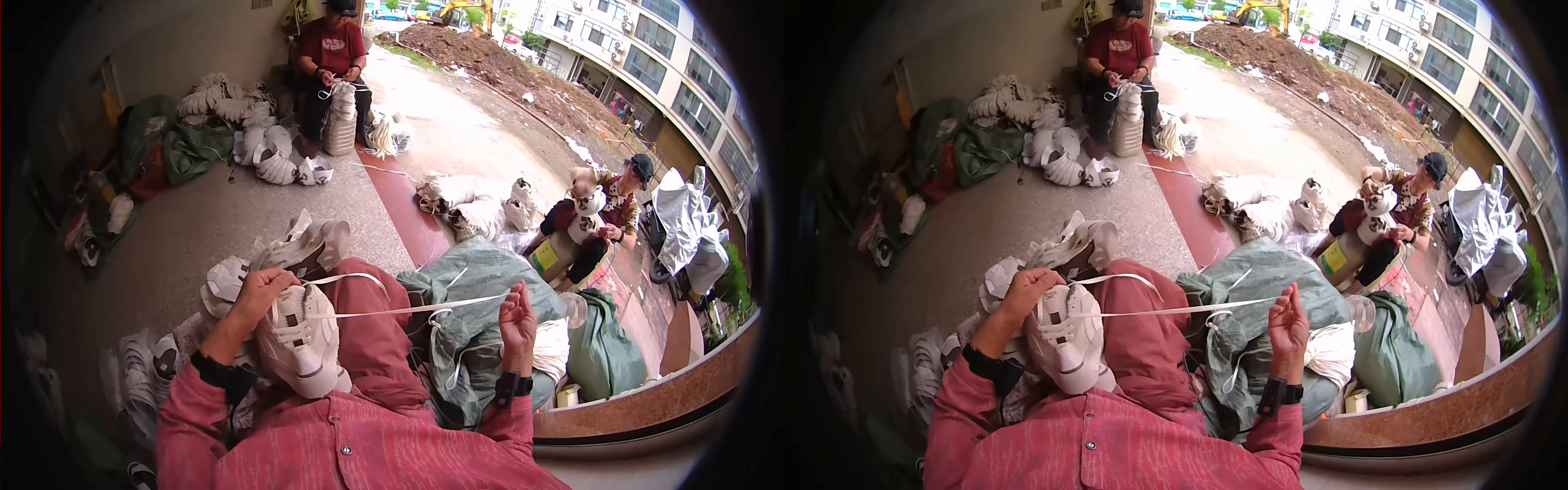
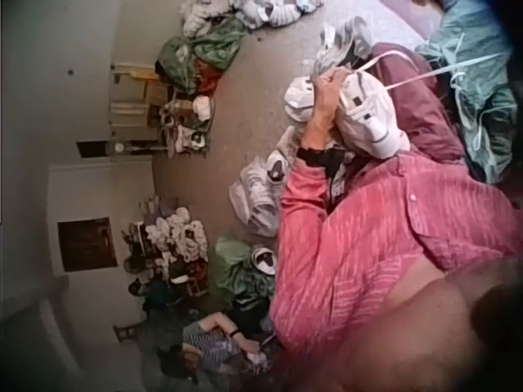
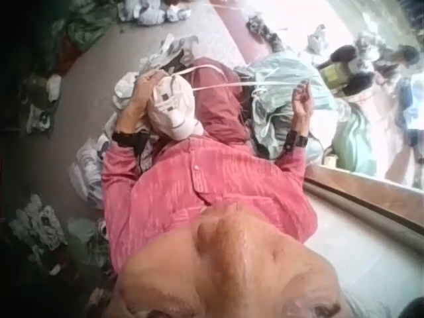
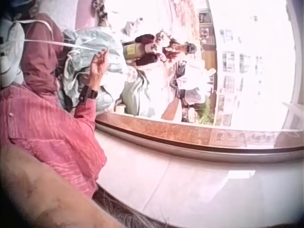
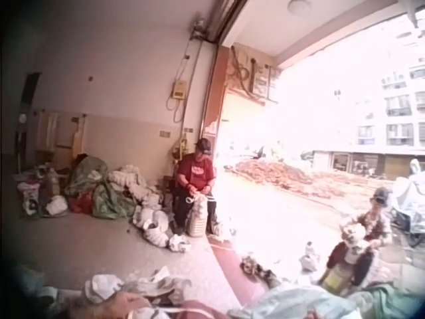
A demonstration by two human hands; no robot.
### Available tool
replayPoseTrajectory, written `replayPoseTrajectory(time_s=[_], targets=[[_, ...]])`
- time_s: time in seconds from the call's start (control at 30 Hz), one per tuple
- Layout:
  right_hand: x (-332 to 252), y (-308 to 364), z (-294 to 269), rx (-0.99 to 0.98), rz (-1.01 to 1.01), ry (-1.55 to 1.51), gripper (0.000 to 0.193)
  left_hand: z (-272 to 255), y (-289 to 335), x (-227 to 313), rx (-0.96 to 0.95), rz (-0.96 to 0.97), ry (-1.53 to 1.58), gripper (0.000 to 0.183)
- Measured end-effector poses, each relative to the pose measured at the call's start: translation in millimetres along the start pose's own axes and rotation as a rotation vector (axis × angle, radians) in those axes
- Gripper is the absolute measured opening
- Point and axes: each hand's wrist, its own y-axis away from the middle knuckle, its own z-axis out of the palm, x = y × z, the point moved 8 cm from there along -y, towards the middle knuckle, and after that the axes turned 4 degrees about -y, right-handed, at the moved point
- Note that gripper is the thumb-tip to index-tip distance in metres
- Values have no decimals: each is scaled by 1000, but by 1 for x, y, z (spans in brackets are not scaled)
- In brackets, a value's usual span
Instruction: Manually lacing white sneakers as part of a manufacturing assembly process.
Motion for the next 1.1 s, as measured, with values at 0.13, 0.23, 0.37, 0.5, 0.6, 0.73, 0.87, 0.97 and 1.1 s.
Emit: replayPoseTrajectory(time_s=[0.13,0.23,0.37,0.5,0.6,0.73,0.87,0.97,1.1], targets=[[-2,-5,-47,203,38,122,37,-24,7,11,250,158,-119,25],[-25,-15,-78,224,49,157,33,-20,18,48,170,296,-55,30],[-4,-24,-52,206,89,219,27,-26,21,45,102,253,-37,28],[89,-28,15,156,191,535,24,-22,21,7,-51,70,-130,49],[167,-10,79,-55,253,890,19,-17,24,2,-124,189,-282,66],[251,26,134,-460,284,1276,9,-13,35,3,-99,257,-324,80],[297,56,176,-938,-135,1703,12,-6,43,6,-57,264,-238,81],[313,57,178,-1021,-236,1831,9,-10,39,-2,-29,257,-278,81],[329,64,186,-1214,-352,2003,14,-6,29,0,-30,307,-163,77]])
